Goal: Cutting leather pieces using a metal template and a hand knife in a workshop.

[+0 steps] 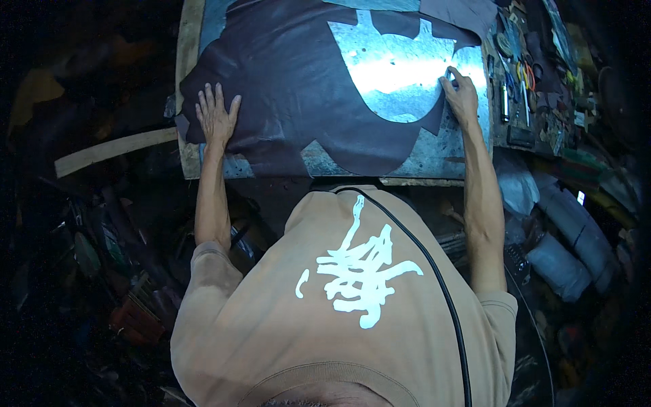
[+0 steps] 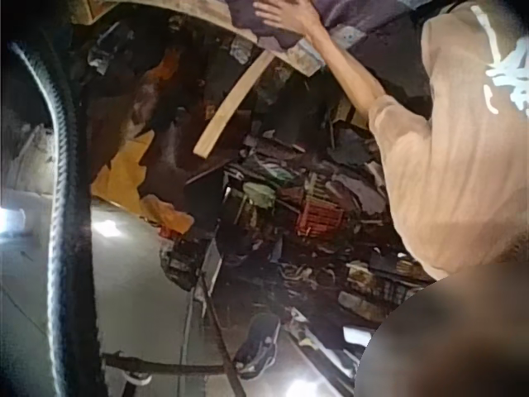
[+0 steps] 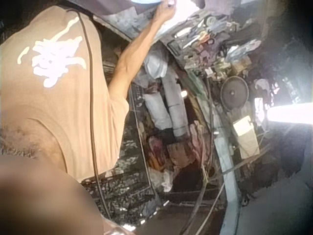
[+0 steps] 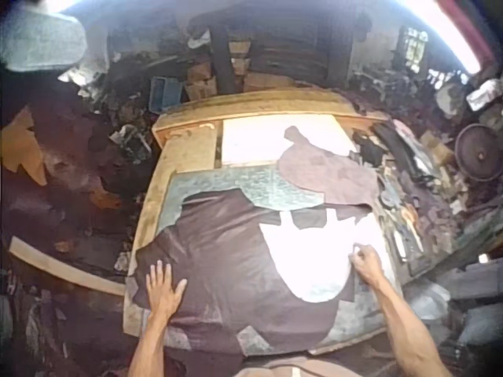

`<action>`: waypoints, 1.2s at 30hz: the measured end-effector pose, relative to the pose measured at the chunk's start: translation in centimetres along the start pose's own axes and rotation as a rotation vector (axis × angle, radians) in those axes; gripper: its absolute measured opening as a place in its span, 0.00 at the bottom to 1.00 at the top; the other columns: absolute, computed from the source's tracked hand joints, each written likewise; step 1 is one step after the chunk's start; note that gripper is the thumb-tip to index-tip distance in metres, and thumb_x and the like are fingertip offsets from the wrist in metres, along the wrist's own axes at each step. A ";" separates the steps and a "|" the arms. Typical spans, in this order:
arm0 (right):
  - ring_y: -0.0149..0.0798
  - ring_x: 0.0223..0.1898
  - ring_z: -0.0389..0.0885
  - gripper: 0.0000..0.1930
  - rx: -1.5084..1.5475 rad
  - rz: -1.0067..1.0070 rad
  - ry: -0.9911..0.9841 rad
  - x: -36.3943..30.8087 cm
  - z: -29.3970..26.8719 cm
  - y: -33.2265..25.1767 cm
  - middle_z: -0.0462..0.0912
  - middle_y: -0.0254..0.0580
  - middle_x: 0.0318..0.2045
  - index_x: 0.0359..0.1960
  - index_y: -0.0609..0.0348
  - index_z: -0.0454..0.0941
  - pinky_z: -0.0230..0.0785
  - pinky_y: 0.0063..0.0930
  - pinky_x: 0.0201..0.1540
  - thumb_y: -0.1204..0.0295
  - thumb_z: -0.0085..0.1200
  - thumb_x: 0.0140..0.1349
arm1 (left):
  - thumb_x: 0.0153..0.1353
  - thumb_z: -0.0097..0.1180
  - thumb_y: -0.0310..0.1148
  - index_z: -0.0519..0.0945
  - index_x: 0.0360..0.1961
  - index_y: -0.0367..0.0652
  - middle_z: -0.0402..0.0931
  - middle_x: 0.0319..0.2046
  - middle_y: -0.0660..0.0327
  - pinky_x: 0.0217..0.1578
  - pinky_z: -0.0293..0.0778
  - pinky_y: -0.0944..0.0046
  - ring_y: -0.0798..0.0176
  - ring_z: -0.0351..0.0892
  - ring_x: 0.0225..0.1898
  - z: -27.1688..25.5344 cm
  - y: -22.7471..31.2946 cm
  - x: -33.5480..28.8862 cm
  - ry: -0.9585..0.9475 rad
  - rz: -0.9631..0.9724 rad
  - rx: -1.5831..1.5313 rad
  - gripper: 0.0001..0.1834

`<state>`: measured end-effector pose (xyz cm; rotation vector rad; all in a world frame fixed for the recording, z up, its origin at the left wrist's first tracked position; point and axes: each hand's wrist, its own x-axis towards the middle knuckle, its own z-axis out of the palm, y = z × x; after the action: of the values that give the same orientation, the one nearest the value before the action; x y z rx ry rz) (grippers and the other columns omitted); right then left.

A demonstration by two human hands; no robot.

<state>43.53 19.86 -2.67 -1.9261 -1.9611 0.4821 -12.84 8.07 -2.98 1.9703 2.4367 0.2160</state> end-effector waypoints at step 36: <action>0.50 0.34 0.78 0.20 0.108 0.127 -0.048 -0.1 -2.2 -2.6 0.77 0.50 0.29 0.51 0.55 0.80 0.69 0.43 0.40 0.63 0.59 0.58 | 0.50 0.62 0.61 0.67 0.64 0.43 0.56 0.69 0.52 0.69 0.40 0.42 0.44 0.47 0.72 2.5 21.4 9.8 -0.126 0.475 -0.224 0.46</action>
<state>42.30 19.68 0.46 -1.9952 -1.8094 0.6607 6.15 22.23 -2.30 2.3355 1.7513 0.3340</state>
